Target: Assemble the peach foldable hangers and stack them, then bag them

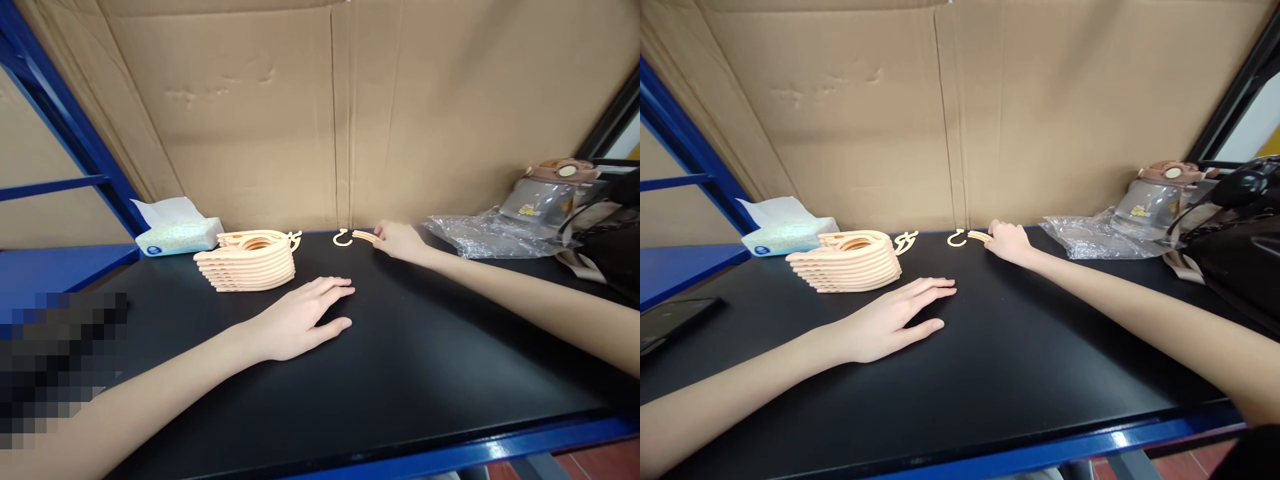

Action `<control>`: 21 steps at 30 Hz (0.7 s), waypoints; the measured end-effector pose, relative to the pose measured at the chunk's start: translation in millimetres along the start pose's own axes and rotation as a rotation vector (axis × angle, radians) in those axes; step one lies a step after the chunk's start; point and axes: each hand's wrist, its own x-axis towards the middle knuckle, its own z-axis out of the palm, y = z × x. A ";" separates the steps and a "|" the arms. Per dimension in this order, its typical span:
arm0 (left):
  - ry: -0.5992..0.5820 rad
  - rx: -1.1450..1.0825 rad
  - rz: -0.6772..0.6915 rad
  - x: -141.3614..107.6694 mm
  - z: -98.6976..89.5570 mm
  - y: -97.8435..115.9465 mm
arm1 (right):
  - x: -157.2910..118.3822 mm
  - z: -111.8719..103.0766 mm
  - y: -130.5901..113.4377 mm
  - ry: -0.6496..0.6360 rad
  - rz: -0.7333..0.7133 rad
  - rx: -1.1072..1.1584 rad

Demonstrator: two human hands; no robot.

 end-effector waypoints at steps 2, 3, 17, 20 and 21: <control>0.012 -0.012 0.002 -0.4 0.9 -0.4 | -11.9 -4.6 8.2 -0.027 -0.028 0.058; 0.023 -0.020 -0.003 -0.4 1.3 -0.3 | -19.2 -6.7 10.8 -0.044 -0.051 0.092; 0.203 -0.026 -0.068 5.8 3.0 3.9 | -95.5 -21.5 -29.2 -0.348 -0.466 0.596; 0.204 -0.071 -0.078 5.9 3.2 3.8 | -94.3 -19.3 -27.6 -0.345 -0.492 0.618; 0.204 -0.083 -0.080 6.1 3.6 3.6 | -94.1 -18.5 -26.7 -0.342 -0.500 0.627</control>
